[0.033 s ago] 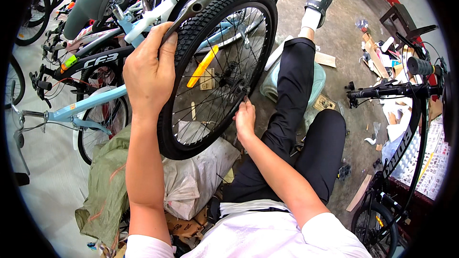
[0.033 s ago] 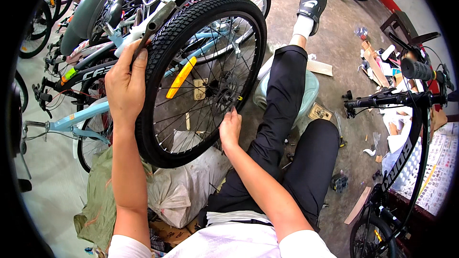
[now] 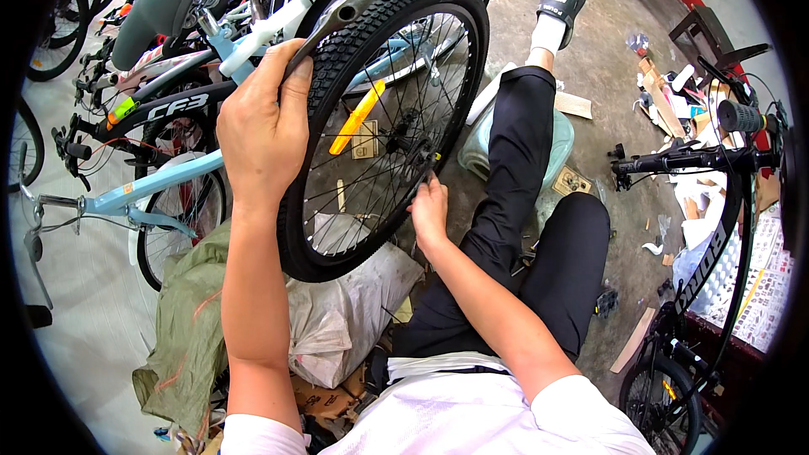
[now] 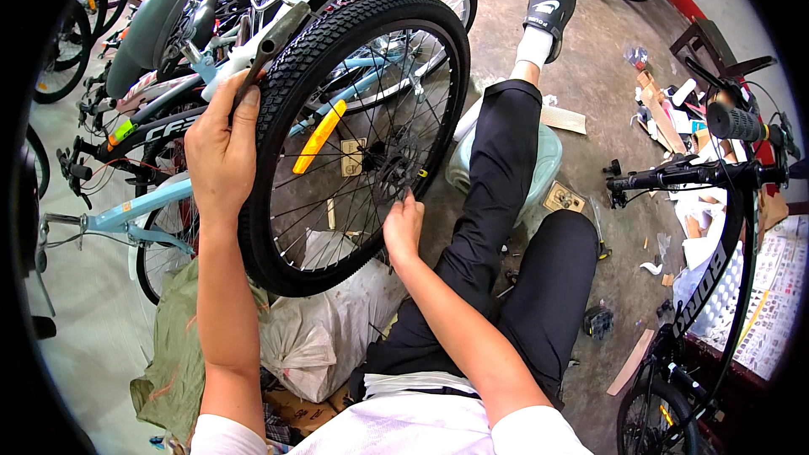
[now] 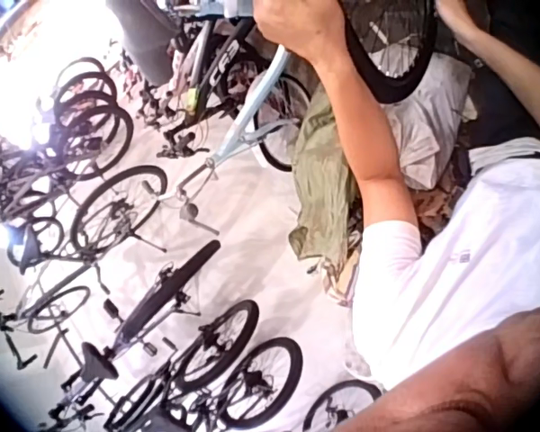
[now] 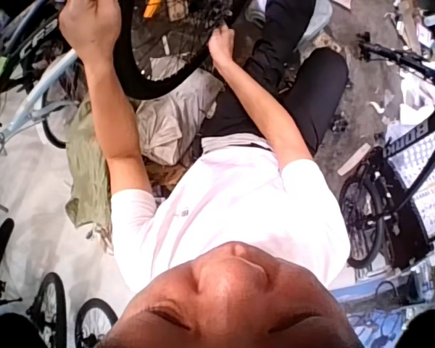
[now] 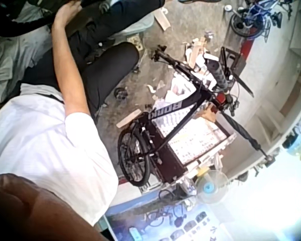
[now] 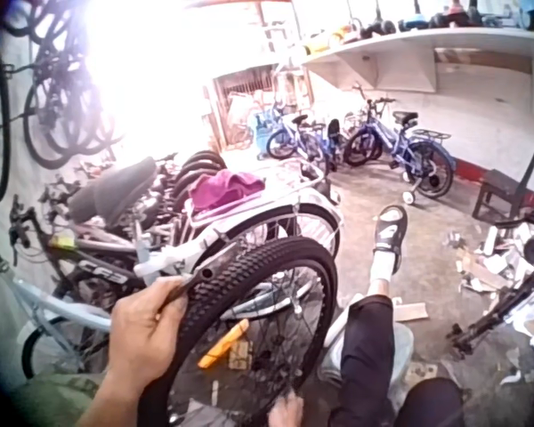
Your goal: The person works on a bicycle wheel by hand and using tools, removing nuts and washers, and then using a wrench and pliers to adjust the spokes and hub.
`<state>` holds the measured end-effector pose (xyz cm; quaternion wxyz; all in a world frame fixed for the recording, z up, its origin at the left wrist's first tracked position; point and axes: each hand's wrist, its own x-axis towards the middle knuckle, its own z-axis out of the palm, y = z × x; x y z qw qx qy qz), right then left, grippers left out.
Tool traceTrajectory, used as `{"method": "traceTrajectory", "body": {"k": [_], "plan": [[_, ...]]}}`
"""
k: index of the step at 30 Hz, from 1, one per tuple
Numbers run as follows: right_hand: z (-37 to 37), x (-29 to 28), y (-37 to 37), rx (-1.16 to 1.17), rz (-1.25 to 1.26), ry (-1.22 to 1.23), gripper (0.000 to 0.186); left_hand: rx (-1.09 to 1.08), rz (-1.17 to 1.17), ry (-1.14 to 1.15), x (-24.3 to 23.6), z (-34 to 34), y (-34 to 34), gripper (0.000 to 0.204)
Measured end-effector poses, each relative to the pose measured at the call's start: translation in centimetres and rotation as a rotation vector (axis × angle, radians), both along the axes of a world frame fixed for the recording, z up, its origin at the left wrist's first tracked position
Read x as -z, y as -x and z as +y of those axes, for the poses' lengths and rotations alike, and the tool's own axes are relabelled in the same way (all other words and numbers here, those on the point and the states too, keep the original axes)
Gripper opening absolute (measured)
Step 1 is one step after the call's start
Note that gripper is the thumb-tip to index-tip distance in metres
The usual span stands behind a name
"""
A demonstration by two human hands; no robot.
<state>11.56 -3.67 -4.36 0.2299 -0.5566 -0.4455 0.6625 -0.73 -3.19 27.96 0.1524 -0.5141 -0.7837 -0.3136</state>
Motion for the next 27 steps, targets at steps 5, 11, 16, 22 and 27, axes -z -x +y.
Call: {"method": "traceTrajectory", "body": {"k": [5, 11, 16, 22, 27], "plan": [[-0.3, -3.6, 0.1, -0.072, 0.053, 0.013, 0.042, -0.013, 0.002, 0.011, 0.0, -0.5, 0.2, 0.022], [0.7, -2.3, -2.3, 0.333, 0.439, 0.313, 0.035, 0.012, 0.015, 0.002, 0.0, 0.1, 0.3, 0.022], [1.0, -3.7, -3.2, 0.353, 0.455, 0.484, 0.034, -0.011, -0.007, 0.023, -0.2, -0.2, 0.5, 0.023], [1.4, -4.5, -3.7, 0.241, 0.322, 0.454, 0.036, -0.009, 0.014, 0.009, 0.0, 0.0, 0.8, 0.024], [0.6, -3.7, -3.2, 0.114, 0.359, 0.412, 0.041, -0.019, -0.004, 0.037, -0.2, -0.2, 0.4, 0.024]]}}
